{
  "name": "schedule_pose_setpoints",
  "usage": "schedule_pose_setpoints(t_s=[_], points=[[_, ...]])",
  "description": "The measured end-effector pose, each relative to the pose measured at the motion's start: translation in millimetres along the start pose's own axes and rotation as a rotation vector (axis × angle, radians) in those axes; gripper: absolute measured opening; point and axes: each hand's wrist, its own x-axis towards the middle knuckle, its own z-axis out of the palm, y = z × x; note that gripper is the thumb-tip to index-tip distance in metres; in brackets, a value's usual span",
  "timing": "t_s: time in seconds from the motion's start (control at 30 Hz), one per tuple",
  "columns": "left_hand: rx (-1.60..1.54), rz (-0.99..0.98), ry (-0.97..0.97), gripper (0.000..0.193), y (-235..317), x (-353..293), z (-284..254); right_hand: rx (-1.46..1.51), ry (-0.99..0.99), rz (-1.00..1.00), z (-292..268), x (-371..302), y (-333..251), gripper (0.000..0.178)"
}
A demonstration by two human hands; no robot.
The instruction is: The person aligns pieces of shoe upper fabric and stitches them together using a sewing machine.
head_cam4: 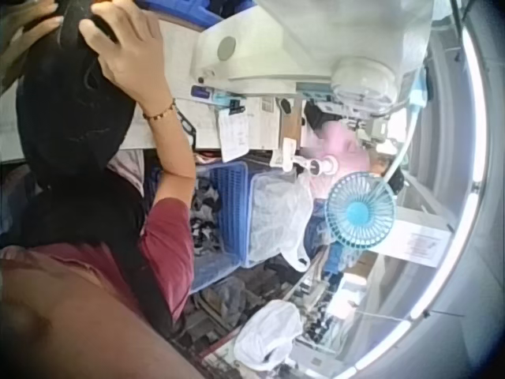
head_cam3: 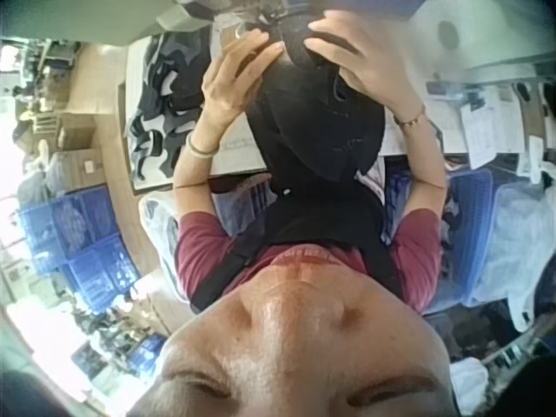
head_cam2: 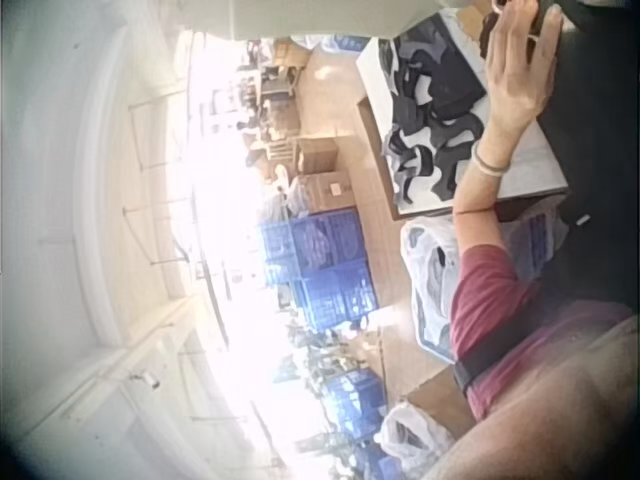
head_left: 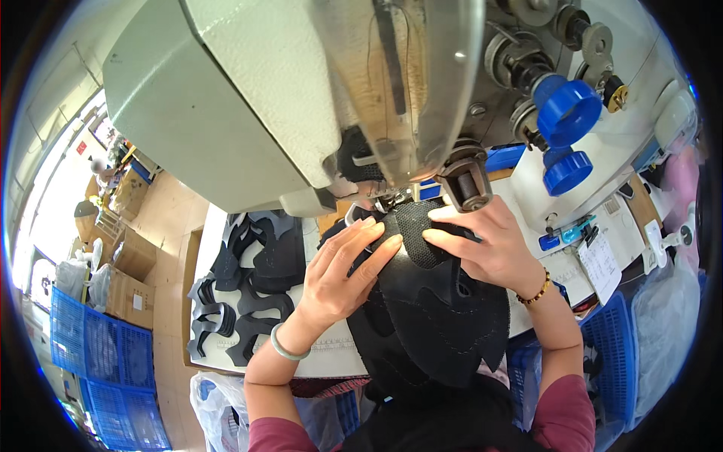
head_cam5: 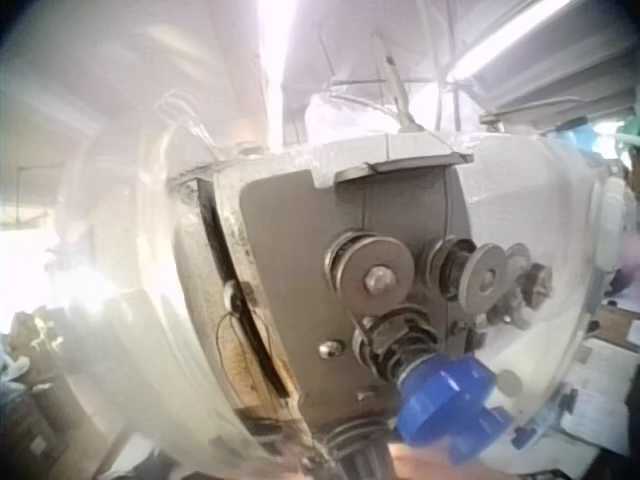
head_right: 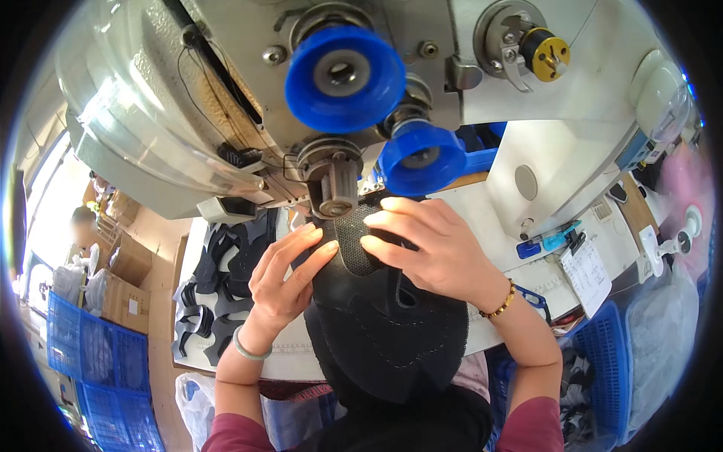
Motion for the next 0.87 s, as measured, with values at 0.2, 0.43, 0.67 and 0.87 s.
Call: schedule_pose_setpoints(t_s=[0.2, 0.43, 0.67, 0.87], points=[[0.101, 0.199, -0.037, 0.027, 32.1, 2.7, -13.8, 0.154, -0.022, -0.053, -0.1, 7.0, 9.0, 0.037], [0.086, 0.212, 0.009, 0.022, 28.8, 7.4, -13.7, 0.189, 0.042, 0.004, 6.9, 1.5, 4.4, 0.039], [0.075, 0.219, 0.055, 0.024, 17.3, 7.2, -7.9, 0.203, 0.092, 0.079, 11.7, 1.8, 6.1, 0.039], [0.086, 0.213, 0.040, 0.029, 12.7, 11.6, -7.1, 0.254, 0.062, 0.163, 14.0, 0.5, 14.2, 0.034]])
